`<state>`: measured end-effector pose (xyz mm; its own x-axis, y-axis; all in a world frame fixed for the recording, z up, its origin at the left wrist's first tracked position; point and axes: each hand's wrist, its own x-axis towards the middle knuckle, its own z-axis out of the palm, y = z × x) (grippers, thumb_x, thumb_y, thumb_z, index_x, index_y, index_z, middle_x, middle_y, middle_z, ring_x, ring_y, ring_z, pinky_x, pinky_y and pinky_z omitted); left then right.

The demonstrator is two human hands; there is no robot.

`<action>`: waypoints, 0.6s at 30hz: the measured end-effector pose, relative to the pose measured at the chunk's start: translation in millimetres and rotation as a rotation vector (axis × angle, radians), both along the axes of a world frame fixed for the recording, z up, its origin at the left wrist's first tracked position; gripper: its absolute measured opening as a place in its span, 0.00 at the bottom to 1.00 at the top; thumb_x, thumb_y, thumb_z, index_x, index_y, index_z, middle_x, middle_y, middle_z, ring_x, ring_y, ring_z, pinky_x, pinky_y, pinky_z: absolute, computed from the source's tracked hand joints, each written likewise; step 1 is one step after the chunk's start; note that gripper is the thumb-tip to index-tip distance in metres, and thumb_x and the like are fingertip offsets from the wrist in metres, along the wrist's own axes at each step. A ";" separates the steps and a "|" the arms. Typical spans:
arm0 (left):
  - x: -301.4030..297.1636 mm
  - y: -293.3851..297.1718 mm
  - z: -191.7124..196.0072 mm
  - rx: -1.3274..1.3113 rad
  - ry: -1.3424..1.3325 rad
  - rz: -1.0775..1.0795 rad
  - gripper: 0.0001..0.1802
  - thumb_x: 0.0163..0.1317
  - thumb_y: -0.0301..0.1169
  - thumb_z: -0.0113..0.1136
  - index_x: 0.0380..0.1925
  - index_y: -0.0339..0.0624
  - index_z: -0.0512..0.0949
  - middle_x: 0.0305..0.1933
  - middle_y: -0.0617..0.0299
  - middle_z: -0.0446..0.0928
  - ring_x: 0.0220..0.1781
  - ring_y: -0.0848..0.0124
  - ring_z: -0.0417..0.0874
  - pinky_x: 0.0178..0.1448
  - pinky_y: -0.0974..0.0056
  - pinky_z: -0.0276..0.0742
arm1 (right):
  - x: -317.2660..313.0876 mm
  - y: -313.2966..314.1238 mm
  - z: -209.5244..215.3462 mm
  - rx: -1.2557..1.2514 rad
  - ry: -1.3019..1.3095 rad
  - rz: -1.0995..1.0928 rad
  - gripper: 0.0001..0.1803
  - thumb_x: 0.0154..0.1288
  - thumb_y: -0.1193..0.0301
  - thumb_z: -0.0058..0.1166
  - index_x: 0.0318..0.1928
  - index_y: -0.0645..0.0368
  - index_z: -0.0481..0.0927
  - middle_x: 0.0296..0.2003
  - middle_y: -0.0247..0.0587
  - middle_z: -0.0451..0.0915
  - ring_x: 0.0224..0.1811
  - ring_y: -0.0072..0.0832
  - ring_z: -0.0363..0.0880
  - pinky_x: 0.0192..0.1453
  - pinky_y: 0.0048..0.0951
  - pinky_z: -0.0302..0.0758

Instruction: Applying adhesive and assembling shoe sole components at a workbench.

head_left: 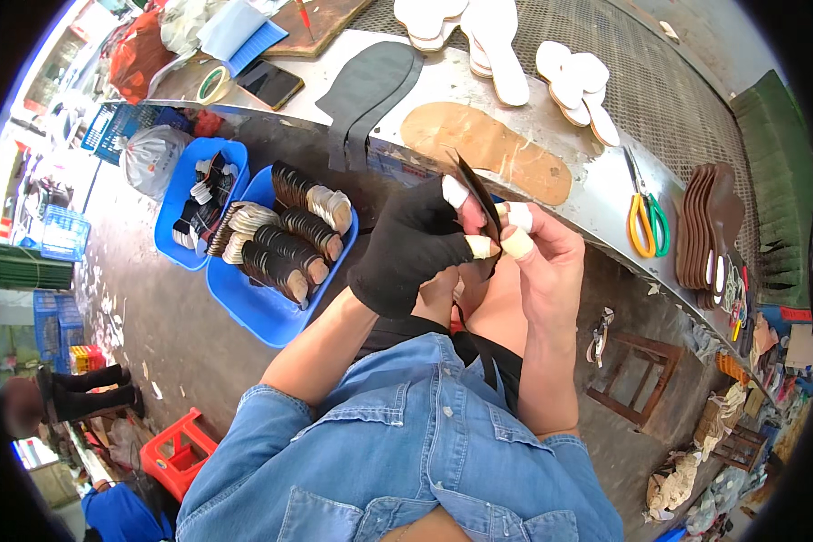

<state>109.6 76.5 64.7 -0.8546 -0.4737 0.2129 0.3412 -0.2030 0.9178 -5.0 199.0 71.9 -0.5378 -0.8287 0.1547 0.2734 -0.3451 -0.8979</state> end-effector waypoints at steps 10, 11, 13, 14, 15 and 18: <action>-1.1 11.9 3.6 -0.189 -0.147 0.286 0.13 0.52 0.21 0.62 0.36 0.41 0.69 0.31 0.69 0.67 0.32 0.82 0.67 0.34 0.75 0.65 | 7.9 -6.5 -7.1 0.059 -0.026 -0.101 0.11 0.58 0.80 0.54 0.43 0.66 0.77 0.36 0.34 0.79 0.37 0.19 0.76 0.45 0.19 0.72; -2.5 6.7 5.3 -0.198 -0.147 0.303 0.13 0.52 0.21 0.62 0.36 0.41 0.69 0.31 0.69 0.67 0.32 0.82 0.67 0.34 0.75 0.65 | 1.7 -5.4 -16.6 0.001 -0.008 -0.212 0.11 0.58 0.80 0.53 0.43 0.65 0.76 0.36 0.33 0.78 0.37 0.18 0.75 0.44 0.19 0.71; -6.7 -13.3 8.2 0.077 0.008 0.435 0.12 0.60 0.25 0.54 0.45 0.37 0.70 0.40 0.62 0.72 0.42 0.76 0.73 0.45 0.69 0.71 | -22.3 4.0 -24.6 0.012 -0.006 -0.439 0.11 0.58 0.78 0.54 0.43 0.63 0.76 0.36 0.32 0.77 0.36 0.17 0.74 0.39 0.18 0.71; -0.8 -27.7 12.5 0.390 0.145 0.350 0.16 0.63 0.26 0.51 0.51 0.37 0.68 0.46 0.59 0.74 0.48 0.69 0.74 0.54 0.64 0.71 | -40.8 14.6 -34.0 0.047 -0.004 -0.545 0.11 0.58 0.77 0.54 0.43 0.62 0.75 0.36 0.32 0.76 0.34 0.18 0.74 0.35 0.18 0.72; 10.2 -56.4 -4.8 0.435 0.210 0.290 0.20 0.62 0.29 0.53 0.54 0.37 0.66 0.50 0.57 0.73 0.51 0.67 0.75 0.57 0.61 0.71 | -47.2 10.8 -26.9 -0.018 -0.074 -0.680 0.10 0.59 0.77 0.52 0.42 0.61 0.75 0.34 0.32 0.76 0.32 0.18 0.74 0.31 0.18 0.72; 28.7 -88.2 19.7 0.488 0.249 0.357 0.24 0.62 0.35 0.54 0.56 0.37 0.66 0.53 0.55 0.73 0.54 0.65 0.74 0.61 0.59 0.68 | -105.2 75.1 -41.4 -0.195 -0.170 -0.835 0.06 0.59 0.75 0.53 0.38 0.57 0.75 0.34 0.31 0.78 0.32 0.21 0.74 0.36 0.22 0.70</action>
<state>138.2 -11.8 84.4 -0.5795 -0.8117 0.0726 0.6551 -0.4110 0.6340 -110.2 274.2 30.5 -0.9860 -0.1207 0.1147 -0.0120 -0.6353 -0.7721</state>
